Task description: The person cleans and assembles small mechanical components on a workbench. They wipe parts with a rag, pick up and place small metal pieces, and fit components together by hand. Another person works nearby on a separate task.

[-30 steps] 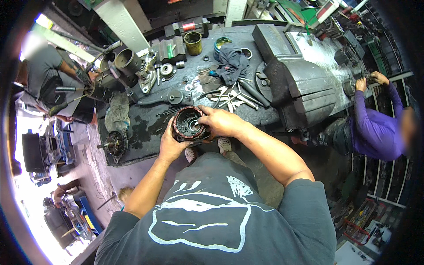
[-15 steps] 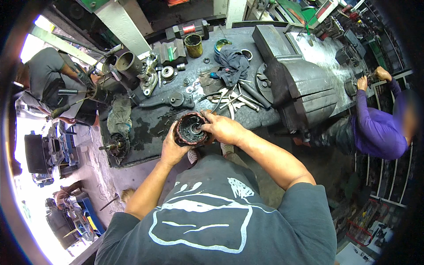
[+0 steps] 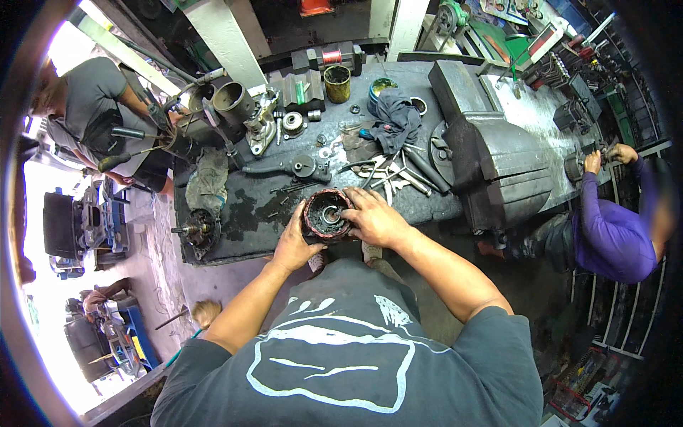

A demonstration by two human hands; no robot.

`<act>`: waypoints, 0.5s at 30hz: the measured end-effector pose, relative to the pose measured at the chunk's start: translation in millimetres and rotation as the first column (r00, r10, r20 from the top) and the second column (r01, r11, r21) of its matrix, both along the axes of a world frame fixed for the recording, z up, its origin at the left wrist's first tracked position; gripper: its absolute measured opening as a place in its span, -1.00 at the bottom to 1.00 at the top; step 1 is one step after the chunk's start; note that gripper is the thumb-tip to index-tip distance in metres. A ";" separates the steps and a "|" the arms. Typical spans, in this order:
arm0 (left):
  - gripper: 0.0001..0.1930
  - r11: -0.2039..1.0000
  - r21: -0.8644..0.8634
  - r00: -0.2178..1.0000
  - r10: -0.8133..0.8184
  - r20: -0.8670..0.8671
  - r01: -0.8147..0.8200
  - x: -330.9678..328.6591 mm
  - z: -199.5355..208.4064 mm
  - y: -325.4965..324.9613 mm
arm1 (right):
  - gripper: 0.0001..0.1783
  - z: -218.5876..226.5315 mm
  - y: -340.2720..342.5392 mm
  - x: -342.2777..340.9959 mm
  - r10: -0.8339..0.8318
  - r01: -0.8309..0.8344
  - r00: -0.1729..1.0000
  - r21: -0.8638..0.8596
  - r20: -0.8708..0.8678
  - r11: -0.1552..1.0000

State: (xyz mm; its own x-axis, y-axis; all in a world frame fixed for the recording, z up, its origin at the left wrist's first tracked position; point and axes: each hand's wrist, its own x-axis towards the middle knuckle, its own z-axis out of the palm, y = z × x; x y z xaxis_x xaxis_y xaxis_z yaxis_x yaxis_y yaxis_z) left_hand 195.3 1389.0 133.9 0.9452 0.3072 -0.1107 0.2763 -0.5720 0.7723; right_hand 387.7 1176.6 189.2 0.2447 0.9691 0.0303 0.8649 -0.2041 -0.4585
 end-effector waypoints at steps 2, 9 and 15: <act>0.40 1.000 0.016 1.000 0.005 -0.029 -0.004 2.2 -2.6 -3.1 | -0.29 4.7 -1.4 -3.2 -0.047 0.043 0.997 -0.083 -0.058 0.996; 0.55 0.992 -0.089 0.996 0.088 0.019 -0.086 5.0 -9.7 -11.5 | 0.08 42.0 34.2 -15.4 -0.167 0.166 0.986 0.073 0.003 0.983; 0.53 0.998 0.028 0.998 0.062 -0.002 -0.062 -0.1 -13.0 -16.1 | 0.03 27.9 78.7 -46.7 -0.152 0.168 0.965 -0.058 0.216 0.984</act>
